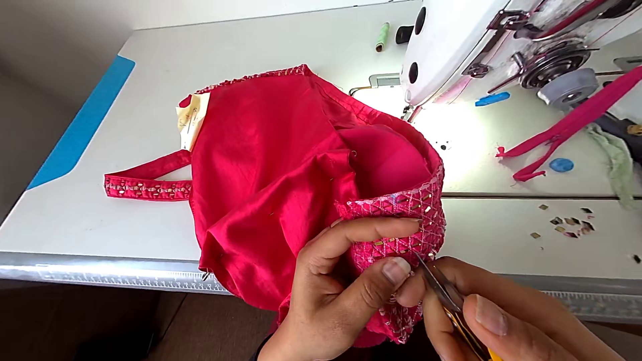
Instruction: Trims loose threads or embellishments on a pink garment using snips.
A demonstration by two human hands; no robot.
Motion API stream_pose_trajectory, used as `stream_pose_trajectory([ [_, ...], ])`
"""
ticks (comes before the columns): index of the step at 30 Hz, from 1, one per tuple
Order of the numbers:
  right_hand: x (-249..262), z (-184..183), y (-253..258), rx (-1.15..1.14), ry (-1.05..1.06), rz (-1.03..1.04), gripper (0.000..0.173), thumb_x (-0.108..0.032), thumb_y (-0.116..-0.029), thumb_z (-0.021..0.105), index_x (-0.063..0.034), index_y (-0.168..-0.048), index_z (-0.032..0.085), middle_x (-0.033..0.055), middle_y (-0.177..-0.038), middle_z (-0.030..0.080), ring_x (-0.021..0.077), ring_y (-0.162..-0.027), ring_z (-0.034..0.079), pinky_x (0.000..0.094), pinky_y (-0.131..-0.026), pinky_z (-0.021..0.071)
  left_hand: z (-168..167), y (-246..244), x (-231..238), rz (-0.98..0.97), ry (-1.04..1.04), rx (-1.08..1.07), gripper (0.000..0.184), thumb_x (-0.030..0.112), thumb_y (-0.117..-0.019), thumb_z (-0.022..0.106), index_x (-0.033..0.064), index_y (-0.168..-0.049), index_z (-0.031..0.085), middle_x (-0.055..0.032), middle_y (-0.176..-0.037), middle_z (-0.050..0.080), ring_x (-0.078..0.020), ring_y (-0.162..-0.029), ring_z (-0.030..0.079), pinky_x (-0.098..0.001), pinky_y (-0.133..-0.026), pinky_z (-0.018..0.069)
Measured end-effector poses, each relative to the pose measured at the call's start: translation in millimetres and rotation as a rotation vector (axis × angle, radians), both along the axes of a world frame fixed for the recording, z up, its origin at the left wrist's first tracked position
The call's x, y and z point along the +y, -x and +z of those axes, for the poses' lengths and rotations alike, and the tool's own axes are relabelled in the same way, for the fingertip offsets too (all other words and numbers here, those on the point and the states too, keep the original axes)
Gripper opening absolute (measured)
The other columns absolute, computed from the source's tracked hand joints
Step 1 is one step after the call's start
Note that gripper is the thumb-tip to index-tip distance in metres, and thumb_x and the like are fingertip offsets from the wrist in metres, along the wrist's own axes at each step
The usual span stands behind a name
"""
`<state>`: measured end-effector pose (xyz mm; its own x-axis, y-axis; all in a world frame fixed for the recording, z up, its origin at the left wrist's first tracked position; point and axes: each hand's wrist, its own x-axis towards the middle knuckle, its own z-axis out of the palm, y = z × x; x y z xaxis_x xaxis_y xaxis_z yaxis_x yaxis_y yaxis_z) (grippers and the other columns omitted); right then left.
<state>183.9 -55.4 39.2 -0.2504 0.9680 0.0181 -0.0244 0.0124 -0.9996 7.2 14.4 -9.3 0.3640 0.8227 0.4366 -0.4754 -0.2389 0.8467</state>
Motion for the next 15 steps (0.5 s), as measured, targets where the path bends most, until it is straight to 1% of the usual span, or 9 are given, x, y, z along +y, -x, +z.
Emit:
stream_pose_trajectory([
  [4,0.9,1.0,0.4,0.019,0.042,0.043,0.041,-0.032,-0.1128,0.034,-0.0028,-0.113,0.063,-0.0091,-0.073,0.055,-0.0068,-0.057,0.046,0.0112,-0.049,0.0377,-0.4,0.5,0.5,0.01,0.001,0.012,0.025,0.012,-0.1039,0.059,0.009,-0.126,0.069,-0.0003,-0.116,0.072,-0.0016,-0.098,0.068,-0.019,-0.087,0.0566],
  [8,0.7,-0.3,3.2,0.098,0.089,0.044,0.041,-0.033,-0.113,0.033,-0.0042,-0.113,0.062,-0.0096,-0.07,0.052,-0.006,-0.054,0.044,0.0115,-0.046,0.036,0.1,0.3,0.1,0.009,0.034,-0.004,0.024,0.01,-0.1034,0.059,0.0085,-0.125,0.07,-0.0007,-0.114,0.072,-0.0006,-0.094,0.068,-0.0175,-0.083,0.0567],
  [15,-0.3,-0.9,5.3,0.176,0.129,0.043,0.039,-0.032,-0.1132,0.032,-0.0067,-0.115,0.062,-0.0103,-0.07,0.053,-0.0054,-0.052,0.046,0.0116,-0.043,0.0368,0.1,0.5,0.4,0.003,0.036,-0.012,0.025,0.009,-0.1034,0.059,0.0073,-0.126,0.069,-0.0021,-0.113,0.072,-0.0011,-0.093,0.068,-0.0172,-0.082,0.0568],
])
